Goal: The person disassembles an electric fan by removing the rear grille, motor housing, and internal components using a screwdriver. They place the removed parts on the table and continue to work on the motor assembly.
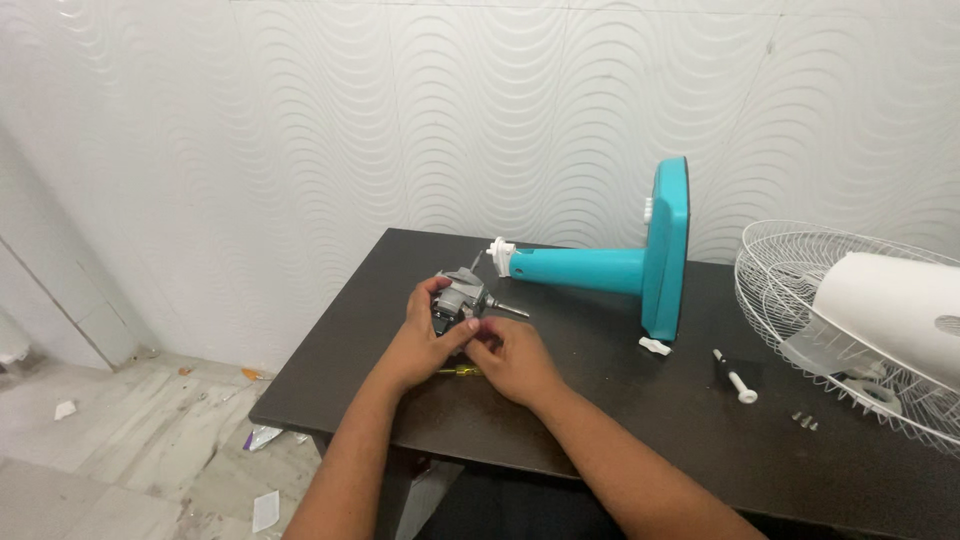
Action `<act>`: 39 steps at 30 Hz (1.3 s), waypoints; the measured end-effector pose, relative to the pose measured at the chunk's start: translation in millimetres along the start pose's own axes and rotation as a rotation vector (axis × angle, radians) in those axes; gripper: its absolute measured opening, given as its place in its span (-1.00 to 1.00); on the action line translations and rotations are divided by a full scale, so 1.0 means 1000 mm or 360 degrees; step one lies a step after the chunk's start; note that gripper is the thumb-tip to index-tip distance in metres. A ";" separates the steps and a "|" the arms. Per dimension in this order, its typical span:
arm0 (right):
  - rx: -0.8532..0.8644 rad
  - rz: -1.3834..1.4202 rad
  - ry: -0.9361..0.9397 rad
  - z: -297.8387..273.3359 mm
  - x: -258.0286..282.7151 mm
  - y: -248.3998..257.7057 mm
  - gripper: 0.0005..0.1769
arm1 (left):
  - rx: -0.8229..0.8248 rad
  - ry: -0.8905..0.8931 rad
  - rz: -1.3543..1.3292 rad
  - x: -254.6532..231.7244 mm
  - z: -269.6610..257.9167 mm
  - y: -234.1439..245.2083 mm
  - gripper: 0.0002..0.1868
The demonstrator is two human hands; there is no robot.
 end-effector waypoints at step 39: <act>0.0121 0.0166 0.0017 0.014 -0.037 -0.008 -0.74 | 0.0033 -0.0003 -0.0058 -0.010 -0.005 0.007 -0.20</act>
Point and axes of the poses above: each hand's wrist, its own z-axis towards the middle knuckle, its own y-axis out of the back of the hand, x = y × z, the point moved 3 cm from there along z, towards the middle knuckle, and after that the axes turned 7 degrees about z, right-handed, at the moved point
